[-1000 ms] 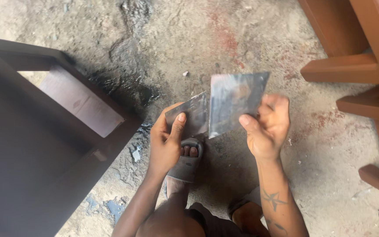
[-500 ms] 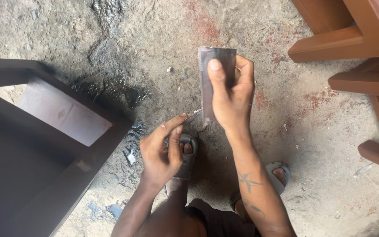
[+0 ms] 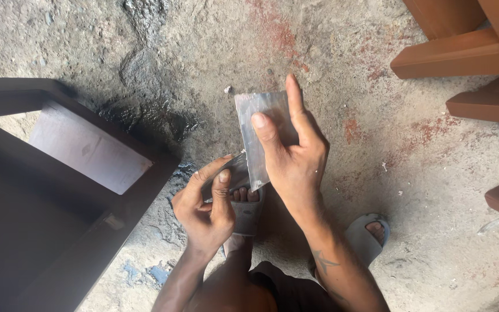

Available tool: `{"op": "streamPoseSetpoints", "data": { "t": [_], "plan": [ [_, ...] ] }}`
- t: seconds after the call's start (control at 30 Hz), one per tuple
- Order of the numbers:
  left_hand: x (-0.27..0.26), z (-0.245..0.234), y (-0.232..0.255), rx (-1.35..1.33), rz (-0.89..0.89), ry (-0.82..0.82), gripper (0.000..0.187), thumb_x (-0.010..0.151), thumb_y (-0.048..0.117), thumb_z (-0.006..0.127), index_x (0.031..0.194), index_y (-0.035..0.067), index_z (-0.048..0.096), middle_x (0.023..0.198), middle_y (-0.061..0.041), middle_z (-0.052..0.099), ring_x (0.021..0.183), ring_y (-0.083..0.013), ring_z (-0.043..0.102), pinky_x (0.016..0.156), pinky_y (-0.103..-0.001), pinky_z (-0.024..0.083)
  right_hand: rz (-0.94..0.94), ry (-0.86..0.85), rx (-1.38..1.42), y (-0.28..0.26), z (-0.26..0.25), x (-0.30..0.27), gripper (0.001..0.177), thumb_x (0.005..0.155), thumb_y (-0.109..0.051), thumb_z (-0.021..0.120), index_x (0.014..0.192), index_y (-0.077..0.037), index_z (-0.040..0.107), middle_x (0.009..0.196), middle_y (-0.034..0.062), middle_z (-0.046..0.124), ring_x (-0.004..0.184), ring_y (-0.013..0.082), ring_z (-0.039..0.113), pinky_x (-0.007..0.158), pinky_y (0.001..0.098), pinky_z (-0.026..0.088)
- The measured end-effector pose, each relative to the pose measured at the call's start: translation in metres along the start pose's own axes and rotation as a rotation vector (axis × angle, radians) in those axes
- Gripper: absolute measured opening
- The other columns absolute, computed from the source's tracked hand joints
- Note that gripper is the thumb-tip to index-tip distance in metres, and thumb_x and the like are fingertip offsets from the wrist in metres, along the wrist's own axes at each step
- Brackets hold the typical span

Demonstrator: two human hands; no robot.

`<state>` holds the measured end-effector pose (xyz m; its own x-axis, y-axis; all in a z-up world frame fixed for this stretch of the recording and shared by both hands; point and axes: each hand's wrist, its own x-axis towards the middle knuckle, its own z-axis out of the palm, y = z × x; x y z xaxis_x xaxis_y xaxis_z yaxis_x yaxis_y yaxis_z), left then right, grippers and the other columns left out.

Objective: The person uses sandpaper to smooth the surface of a brown wooden cabinet, focusing on edges and corners. They switch between two pieces of sandpaper, rubbing them together to clean the abrasive surface before continuing to sand the furniture.

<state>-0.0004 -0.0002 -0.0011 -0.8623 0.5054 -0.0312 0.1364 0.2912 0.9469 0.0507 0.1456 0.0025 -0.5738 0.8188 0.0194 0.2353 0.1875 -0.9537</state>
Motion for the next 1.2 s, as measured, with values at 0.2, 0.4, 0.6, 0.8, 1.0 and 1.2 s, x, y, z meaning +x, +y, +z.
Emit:
{"op": "streamPoseSetpoints", "data": {
  "t": [0.2, 0.4, 0.6, 0.8, 1.0, 1.2],
  "plan": [
    [0.001, 0.004, 0.0, -0.034, -0.037, -0.062, 0.016, 0.104, 0.006, 0.064, 0.116, 0.0, 0.072, 0.084, -0.005, 0.075, 0.066, -0.0024, 0.063, 0.055, -0.018, 0.046, 0.025, -0.01, -0.073, 0.01, -0.009, -0.004, 0.058, 0.104, -0.021, 0.073, 0.153, 0.001, 0.05, 0.099, 0.008, 0.07, 0.091, 0.0124, 0.066, 0.083, 0.0275, 0.055],
    [0.002, 0.021, -0.002, -0.073, -0.157, -0.148, 0.017, 0.102, 0.009, 0.065, 0.114, 0.0, 0.072, 0.078, -0.005, 0.075, 0.062, -0.0039, 0.066, 0.052, -0.019, 0.049, 0.057, 0.043, -0.12, 0.029, -0.022, -0.013, 0.058, 0.103, -0.021, 0.073, 0.152, 0.001, 0.05, 0.097, 0.0071, 0.069, 0.089, 0.012, 0.065, 0.079, 0.028, 0.055],
    [0.028, 0.035, -0.013, -0.071, -0.096, -0.111, 0.018, 0.106, 0.011, 0.063, 0.119, 0.0, 0.07, 0.087, -0.008, 0.074, 0.068, -0.0053, 0.065, 0.056, -0.02, 0.049, 0.275, -0.034, -0.286, 0.071, -0.032, -0.051, 0.07, 0.088, -0.027, 0.082, 0.148, -0.003, 0.053, 0.082, 0.0061, 0.067, 0.072, 0.0119, 0.062, 0.063, 0.0293, 0.052],
    [0.063, 0.053, -0.017, 0.1, 0.104, -0.209, 0.018, 0.103, 0.003, 0.06, 0.117, 0.004, 0.071, 0.107, -0.012, 0.078, 0.081, -0.0149, 0.076, 0.066, -0.025, 0.058, 0.326, 0.063, 0.21, 0.129, -0.048, -0.059, 0.055, 0.1, -0.02, 0.072, 0.146, 0.002, 0.05, 0.114, 0.002, 0.073, 0.101, 0.0094, 0.068, 0.088, 0.0234, 0.056],
    [0.057, 0.059, -0.022, 0.361, 0.56, -0.321, 0.04, 0.085, -0.008, 0.061, 0.121, 0.005, 0.074, 0.125, -0.014, 0.073, 0.12, -0.0278, 0.071, 0.108, -0.042, 0.055, 0.225, 0.165, 0.148, 0.092, -0.11, -0.043, 0.02, 0.105, -0.007, 0.07, 0.124, -0.002, 0.068, 0.115, 0.0067, 0.074, 0.101, 0.0122, 0.068, 0.09, 0.0276, 0.056],
    [0.048, 0.048, -0.023, 0.465, 0.666, -0.235, 0.033, 0.086, -0.003, 0.065, 0.114, 0.006, 0.077, 0.122, -0.01, 0.075, 0.121, -0.0263, 0.071, 0.111, -0.044, 0.052, -0.529, -0.281, -0.712, 0.026, -0.127, -0.017, 0.029, 0.096, -0.003, 0.073, 0.124, -0.012, 0.071, 0.122, 0.0038, 0.075, 0.095, 0.02, 0.066, 0.084, 0.0341, 0.051]
  ]
}}
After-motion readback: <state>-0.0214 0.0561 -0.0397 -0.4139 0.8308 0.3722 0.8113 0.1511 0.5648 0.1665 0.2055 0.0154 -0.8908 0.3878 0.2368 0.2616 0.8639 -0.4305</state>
